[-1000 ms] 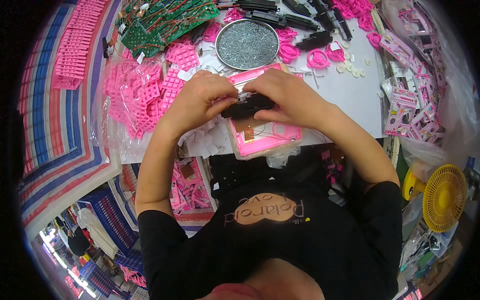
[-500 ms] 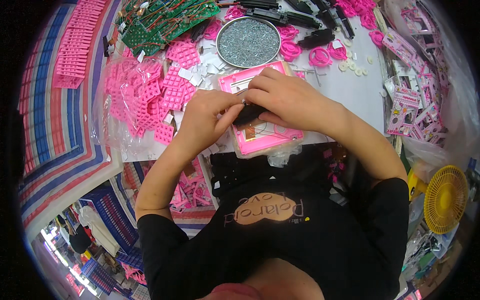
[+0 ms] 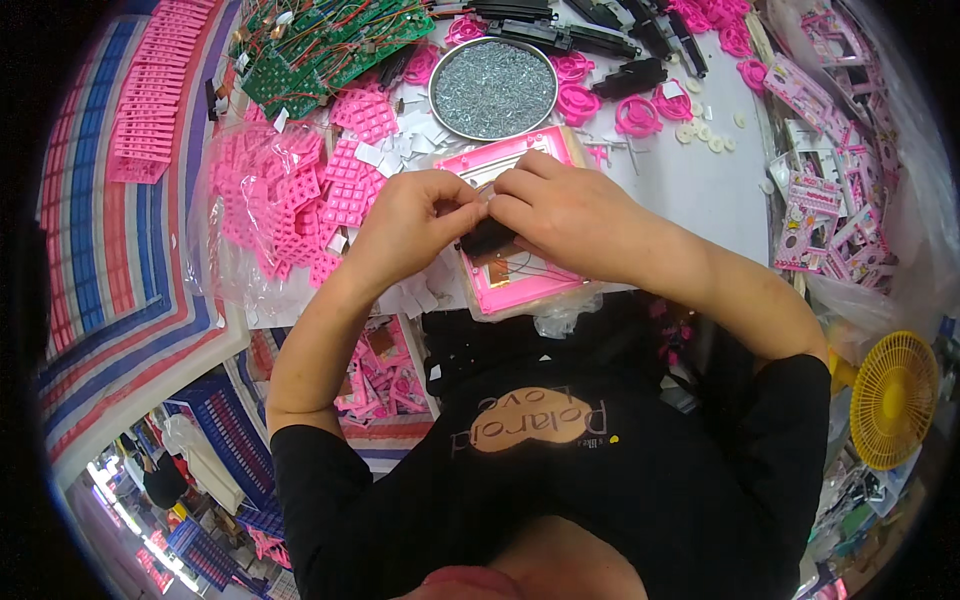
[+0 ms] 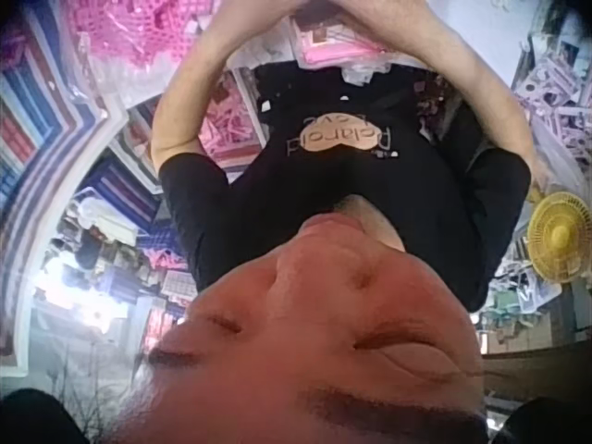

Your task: Assemble internal components and decorative elements of a pink toy piggy bank using a hot glue gun.

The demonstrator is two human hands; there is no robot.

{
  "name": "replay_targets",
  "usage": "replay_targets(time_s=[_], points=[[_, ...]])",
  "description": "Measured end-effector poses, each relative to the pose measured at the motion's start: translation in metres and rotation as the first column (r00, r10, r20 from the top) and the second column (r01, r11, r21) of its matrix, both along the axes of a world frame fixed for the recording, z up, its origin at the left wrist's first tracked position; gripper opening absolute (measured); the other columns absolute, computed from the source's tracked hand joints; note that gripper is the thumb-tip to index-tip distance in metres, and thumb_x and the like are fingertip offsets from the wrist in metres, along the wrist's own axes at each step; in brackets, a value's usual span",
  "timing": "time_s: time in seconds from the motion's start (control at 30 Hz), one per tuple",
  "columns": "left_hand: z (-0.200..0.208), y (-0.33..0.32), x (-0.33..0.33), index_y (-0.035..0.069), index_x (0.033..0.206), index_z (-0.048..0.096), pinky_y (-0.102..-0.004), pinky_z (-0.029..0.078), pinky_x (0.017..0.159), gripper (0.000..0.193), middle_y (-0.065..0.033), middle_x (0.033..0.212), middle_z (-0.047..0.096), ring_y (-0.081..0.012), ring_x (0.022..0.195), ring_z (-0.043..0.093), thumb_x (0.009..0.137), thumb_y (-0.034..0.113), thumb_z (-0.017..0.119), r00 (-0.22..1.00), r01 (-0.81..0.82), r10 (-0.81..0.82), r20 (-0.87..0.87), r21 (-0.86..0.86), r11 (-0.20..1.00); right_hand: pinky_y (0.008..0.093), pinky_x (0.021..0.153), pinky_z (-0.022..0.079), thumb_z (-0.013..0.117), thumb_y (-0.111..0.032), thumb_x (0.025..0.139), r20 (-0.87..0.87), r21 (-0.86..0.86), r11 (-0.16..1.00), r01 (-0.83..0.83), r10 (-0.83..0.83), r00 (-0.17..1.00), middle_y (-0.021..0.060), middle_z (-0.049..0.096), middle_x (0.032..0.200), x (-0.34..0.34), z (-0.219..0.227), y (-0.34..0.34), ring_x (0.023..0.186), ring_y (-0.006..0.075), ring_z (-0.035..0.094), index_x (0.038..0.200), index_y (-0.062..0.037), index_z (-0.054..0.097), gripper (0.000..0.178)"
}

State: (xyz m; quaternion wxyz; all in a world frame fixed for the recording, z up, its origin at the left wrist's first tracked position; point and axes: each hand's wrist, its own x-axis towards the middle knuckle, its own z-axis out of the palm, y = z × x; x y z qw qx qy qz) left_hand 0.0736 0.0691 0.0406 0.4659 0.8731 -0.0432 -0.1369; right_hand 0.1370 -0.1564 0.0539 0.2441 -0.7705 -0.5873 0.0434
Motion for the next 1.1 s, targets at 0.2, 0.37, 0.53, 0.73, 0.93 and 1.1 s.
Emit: replay_targets(time_s=[0.2, 0.37, 0.53, 0.73, 0.93, 1.1], points=[[-0.013, -0.006, -0.013, 0.000, 0.094, 0.067, -0.0390, 0.051, 0.067, 0.008, -0.0141, 0.086, 0.065, -0.0329, 0.076, 0.064, 0.088, 0.005, 0.070, 0.899, 0.029, -0.055, 0.434, 0.067, 0.997, 0.0411, 0.087, 0.054, 0.083, -0.008, 0.068, -0.121, 0.039, 0.998, 0.055, -0.050, 0.991, 0.0114, 0.063, 0.111, 0.002, -0.002, -0.004, 0.104, 0.0326, 0.060, 0.117, -0.0037, 0.060, 0.054], [-0.019, -0.005, -0.011, -0.001, 0.095, 0.067, -0.0379, 0.051, 0.069, 0.009, -0.0141, 0.088, 0.066, -0.0320, 0.078, 0.065, 0.088, 0.002, 0.070, 0.856, 0.045, -0.065, 0.513, 0.051, 0.998, 0.0410, 0.085, 0.055, 0.083, -0.008, 0.068, -0.114, 0.046, 0.998, 0.044, -0.038, 0.993, 0.0108, 0.062, 0.110, 0.003, -0.004, -0.004, 0.105, 0.0325, 0.060, 0.117, -0.0048, 0.059, 0.055], [-0.026, -0.004, -0.014, -0.001, 0.095, 0.067, -0.0381, 0.051, 0.070, 0.009, -0.0140, 0.088, 0.067, -0.0317, 0.080, 0.065, 0.087, 0.003, 0.071, 0.873, -0.001, 0.045, 0.485, -0.091, 0.996, 0.0412, 0.082, 0.055, 0.084, -0.012, 0.069, -0.139, 0.018, 0.996, 0.091, -0.088, 0.986, 0.0090, 0.060, 0.109, 0.002, -0.007, -0.004, 0.105, 0.0313, 0.059, 0.118, -0.0073, 0.058, 0.055], [-0.020, -0.008, -0.014, -0.001, 0.091, 0.065, -0.0396, 0.050, 0.069, 0.010, -0.0133, 0.085, 0.065, -0.0316, 0.077, 0.063, 0.087, 0.005, 0.072, 0.860, 0.011, -0.056, 0.507, 0.092, 0.996, 0.0406, 0.081, 0.055, 0.084, -0.012, 0.069, -0.082, 0.022, 0.999, 0.045, -0.043, 0.996, 0.0076, 0.060, 0.108, 0.002, -0.006, -0.003, 0.105, 0.0297, 0.059, 0.115, -0.0082, 0.058, 0.053], [-0.017, -0.008, -0.016, -0.001, 0.091, 0.069, -0.0368, 0.049, 0.066, 0.013, -0.0109, 0.081, 0.065, -0.0234, 0.072, 0.062, 0.086, 0.009, 0.075, 0.936, -0.056, 0.040, 0.350, 0.036, 0.998, 0.0389, 0.078, 0.056, 0.082, -0.006, 0.066, -0.073, 0.001, 0.998, 0.062, -0.061, 0.995, 0.0078, 0.060, 0.109, -0.002, 0.001, 0.003, 0.104, 0.0301, 0.059, 0.106, -0.0064, 0.061, 0.045], [-0.009, -0.002, -0.002, -0.002, 0.095, 0.072, -0.0310, 0.049, 0.064, 0.018, -0.0065, 0.081, 0.066, -0.0114, 0.070, 0.059, 0.085, 0.012, 0.077, 0.996, -0.056, 0.057, 0.069, -0.022, 0.998, 0.0381, 0.080, 0.056, 0.080, -0.007, 0.067, -0.002, -0.005, 0.999, 0.049, -0.049, 0.999, 0.0075, 0.060, 0.110, -0.003, -0.003, 0.003, 0.104, 0.0295, 0.059, 0.108, -0.0062, 0.062, 0.044]])
